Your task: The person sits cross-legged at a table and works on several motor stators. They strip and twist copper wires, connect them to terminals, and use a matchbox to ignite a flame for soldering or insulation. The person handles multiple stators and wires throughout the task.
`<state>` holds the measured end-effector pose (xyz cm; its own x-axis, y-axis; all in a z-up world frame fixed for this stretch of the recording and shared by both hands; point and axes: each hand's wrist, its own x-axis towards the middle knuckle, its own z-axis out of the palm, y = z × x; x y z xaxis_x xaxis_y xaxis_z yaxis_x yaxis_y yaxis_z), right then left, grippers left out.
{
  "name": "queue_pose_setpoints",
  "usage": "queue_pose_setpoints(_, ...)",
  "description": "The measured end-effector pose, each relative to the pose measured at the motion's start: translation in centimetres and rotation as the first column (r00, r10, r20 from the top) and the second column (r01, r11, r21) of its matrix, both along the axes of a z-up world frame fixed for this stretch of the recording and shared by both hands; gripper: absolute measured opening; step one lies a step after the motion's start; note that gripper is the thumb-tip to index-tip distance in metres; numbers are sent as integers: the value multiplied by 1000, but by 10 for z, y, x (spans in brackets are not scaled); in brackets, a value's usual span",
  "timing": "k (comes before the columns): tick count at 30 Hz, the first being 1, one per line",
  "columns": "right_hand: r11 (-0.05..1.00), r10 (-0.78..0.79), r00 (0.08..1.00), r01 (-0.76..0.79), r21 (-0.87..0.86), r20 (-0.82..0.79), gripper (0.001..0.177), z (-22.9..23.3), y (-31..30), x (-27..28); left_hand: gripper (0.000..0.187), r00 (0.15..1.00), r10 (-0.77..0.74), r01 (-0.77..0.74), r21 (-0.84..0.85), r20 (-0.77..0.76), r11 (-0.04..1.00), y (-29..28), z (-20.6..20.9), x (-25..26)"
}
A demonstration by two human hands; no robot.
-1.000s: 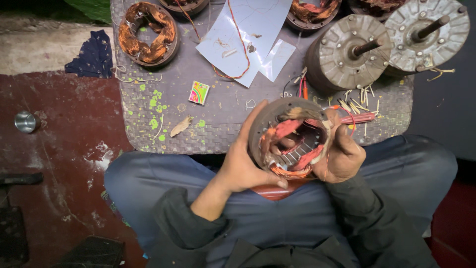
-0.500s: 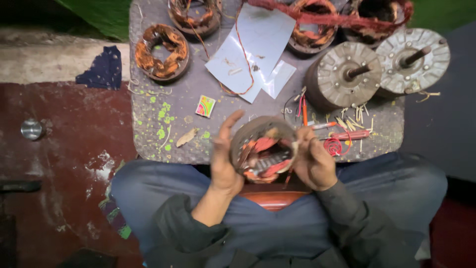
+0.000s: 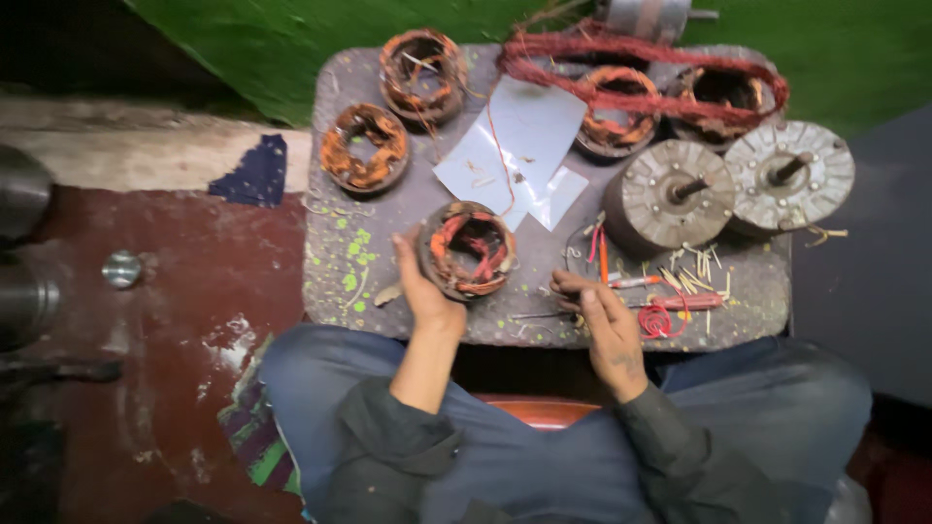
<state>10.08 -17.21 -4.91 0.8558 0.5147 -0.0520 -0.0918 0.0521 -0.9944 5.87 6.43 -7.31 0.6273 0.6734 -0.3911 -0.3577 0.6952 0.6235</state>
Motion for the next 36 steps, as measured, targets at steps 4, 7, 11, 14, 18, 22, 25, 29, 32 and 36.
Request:
queue_pose_setpoints(4,999,-10,1000,10,-30,4,39,3,0,-1,68,999,12,-15,-66,-48,998,-7,-10,14)
queue_pose_setpoints(7,999,-8,1000,9,-38,18,36,7,1,-4,63,992,3,-8,-40,-124,999,-11,-12,21)
queue_pose_setpoints(11,998,-9,994,15,-61,106,34,11,0,-9,54,991,-26,47,156,-133,987,-12,-25,23)
queue_pose_setpoints(14,997,-13,992,22,-72,127,32,12,0,-9,48,959,-103,163,219,-263,962,-5,-32,26)
queue_pose_setpoints(18,996,-29,991,41,-84,129,31,10,-1,-10,53,773,-113,471,445,-624,762,8,-29,20)
queue_pose_setpoints(22,995,-33,984,50,-90,173,30,12,-3,-9,56,736,93,570,687,-671,450,14,-25,14)
queue_pose_setpoints(25,991,-36,984,57,-121,172,29,13,-2,-11,64,725,155,601,727,-671,332,16,-20,8)
queue_pose_setpoints(29,994,-21,1000,22,-108,14,30,21,-2,-13,77,652,130,671,648,-747,361,12,2,6)
queue_pose_setpoints(32,992,-9,998,17,-126,66,28,26,0,-14,76,702,161,629,710,-694,317,11,18,6)
queue_pose_setpoints(36,985,19,992,3,-172,128,27,29,0,-14,58,650,210,657,679,-730,327,13,25,4)
